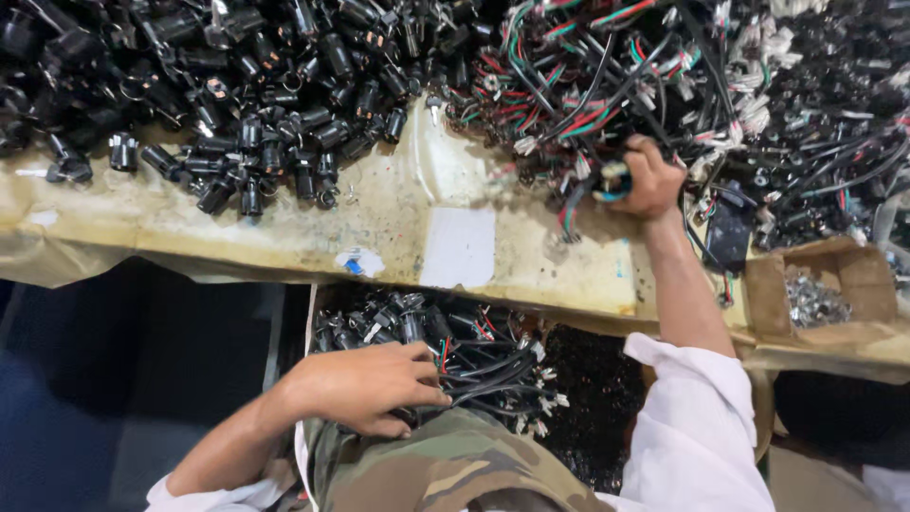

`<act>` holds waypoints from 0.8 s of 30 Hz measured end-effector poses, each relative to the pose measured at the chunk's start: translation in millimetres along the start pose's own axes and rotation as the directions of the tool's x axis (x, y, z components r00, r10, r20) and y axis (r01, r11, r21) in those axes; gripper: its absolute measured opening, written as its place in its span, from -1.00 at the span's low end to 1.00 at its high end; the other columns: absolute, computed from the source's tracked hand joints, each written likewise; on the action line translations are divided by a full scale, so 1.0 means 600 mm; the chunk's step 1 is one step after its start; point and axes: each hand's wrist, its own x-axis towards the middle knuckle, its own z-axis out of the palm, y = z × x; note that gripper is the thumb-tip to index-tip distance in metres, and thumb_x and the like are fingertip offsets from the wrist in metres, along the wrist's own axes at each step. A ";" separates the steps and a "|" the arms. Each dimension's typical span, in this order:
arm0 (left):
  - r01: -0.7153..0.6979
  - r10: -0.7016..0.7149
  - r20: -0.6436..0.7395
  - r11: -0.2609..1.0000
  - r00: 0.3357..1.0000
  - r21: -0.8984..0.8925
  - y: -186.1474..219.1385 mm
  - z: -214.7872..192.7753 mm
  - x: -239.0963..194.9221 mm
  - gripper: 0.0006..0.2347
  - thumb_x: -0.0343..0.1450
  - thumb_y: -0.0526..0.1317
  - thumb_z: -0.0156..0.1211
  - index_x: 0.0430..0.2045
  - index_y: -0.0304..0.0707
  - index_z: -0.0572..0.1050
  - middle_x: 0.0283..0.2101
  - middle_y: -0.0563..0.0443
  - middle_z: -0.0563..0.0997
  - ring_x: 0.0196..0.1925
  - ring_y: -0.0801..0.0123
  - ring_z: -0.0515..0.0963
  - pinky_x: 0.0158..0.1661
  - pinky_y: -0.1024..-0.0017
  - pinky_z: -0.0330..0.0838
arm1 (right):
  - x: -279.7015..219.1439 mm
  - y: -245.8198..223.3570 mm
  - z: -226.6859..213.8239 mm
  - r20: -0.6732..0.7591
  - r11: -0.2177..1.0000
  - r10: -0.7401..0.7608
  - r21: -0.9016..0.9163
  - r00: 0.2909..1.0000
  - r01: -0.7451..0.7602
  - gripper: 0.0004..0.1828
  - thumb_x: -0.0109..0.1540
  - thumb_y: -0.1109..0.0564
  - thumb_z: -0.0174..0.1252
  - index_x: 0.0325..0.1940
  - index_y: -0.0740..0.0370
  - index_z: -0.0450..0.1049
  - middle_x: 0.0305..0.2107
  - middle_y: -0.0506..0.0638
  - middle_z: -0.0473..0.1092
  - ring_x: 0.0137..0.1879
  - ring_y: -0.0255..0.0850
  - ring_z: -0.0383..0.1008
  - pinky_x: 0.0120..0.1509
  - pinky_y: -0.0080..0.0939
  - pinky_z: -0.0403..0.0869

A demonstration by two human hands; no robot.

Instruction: The person repeatedly picks up black cylindrical components and wire harnesses from a table, uses blue-handled pliers to crimp or secure the wires to the components, and places the assembled units back on the table. The process is continuous and repetitive throughout the clip.

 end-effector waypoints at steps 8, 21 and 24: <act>0.008 -0.009 0.071 1.000 0.997 0.011 -0.016 -0.014 0.038 -0.41 0.17 -0.14 0.39 0.11 -0.36 0.47 -0.07 -0.15 0.56 0.00 -0.03 0.42 -0.01 0.13 0.36 | 0.045 -0.264 0.052 0.107 0.967 0.212 0.123 0.971 -0.225 -0.58 0.19 -0.13 0.39 -0.16 0.21 0.44 -0.23 0.10 0.47 -0.29 -0.05 0.51 -0.32 0.00 0.43; 0.018 -0.019 -0.028 1.000 0.999 -0.026 -0.007 -0.006 0.013 -0.46 0.25 -0.11 0.36 0.11 -0.36 0.47 -0.10 -0.16 0.59 0.00 -0.03 0.47 0.01 0.14 0.37 | 0.064 -0.116 0.011 0.141 0.992 0.086 -0.104 0.986 -0.072 -0.67 0.11 -0.05 0.37 -0.18 0.12 0.48 -0.01 0.01 0.52 -0.11 -0.06 0.61 -0.27 0.06 0.42; -0.044 0.041 -0.092 0.999 0.995 -0.030 0.001 -0.002 -0.001 -0.48 0.32 -0.10 0.32 0.16 -0.37 0.43 -0.04 -0.20 0.57 0.07 -0.09 0.45 0.02 0.12 0.36 | 0.094 -0.162 -0.048 0.315 0.953 0.202 0.154 0.927 -0.260 -0.76 0.25 0.11 0.37 -0.11 0.21 0.48 0.19 0.12 0.49 -0.05 0.04 0.57 -0.15 -0.05 0.52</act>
